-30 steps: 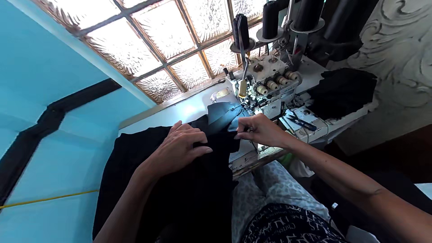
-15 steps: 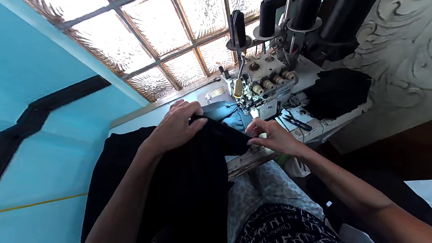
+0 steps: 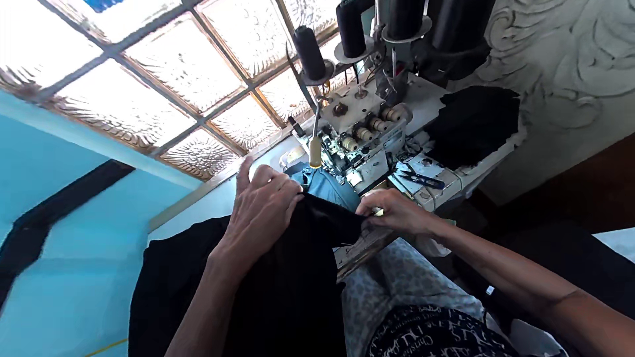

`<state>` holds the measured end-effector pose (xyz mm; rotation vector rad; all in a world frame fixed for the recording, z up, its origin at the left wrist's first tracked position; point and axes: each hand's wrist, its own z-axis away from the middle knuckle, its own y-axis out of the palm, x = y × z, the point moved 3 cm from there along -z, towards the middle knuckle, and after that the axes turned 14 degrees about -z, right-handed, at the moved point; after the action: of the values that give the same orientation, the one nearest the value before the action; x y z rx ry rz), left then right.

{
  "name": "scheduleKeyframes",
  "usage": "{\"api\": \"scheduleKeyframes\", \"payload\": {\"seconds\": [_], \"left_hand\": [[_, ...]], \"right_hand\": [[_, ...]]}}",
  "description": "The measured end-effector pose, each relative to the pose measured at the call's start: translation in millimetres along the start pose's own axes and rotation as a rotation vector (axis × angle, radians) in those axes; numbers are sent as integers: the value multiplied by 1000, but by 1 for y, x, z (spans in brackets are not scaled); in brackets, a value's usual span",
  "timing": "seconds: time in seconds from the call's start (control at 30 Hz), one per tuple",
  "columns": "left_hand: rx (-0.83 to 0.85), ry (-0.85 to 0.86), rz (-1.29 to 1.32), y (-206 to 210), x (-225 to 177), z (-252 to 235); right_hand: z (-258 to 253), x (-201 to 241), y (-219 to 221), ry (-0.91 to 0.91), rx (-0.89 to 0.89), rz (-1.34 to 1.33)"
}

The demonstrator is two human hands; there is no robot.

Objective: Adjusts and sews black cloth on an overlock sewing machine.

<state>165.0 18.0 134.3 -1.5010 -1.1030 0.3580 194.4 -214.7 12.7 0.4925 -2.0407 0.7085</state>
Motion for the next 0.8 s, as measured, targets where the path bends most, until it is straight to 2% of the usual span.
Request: {"api": "scheduleKeyframes", "payload": {"seconds": [0.27, 0.4, 0.53, 0.67, 0.8], "left_hand": [[-43, -107, 12, 2, 12, 3], [-128, -125, 140, -5, -2, 7], [-154, -151, 298, -7, -68, 11], [-226, -230, 347, 18, -148, 13], [-252, -332, 330, 42, -178, 17]], "right_hand": [[-30, -32, 2, -203, -205, 175], [-39, -49, 13, -332, -369, 284], [-33, -59, 27, -413, -562, 300], [-18, -60, 31, -356, -633, 174], [-7, -64, 34, -317, -672, 143]]}}
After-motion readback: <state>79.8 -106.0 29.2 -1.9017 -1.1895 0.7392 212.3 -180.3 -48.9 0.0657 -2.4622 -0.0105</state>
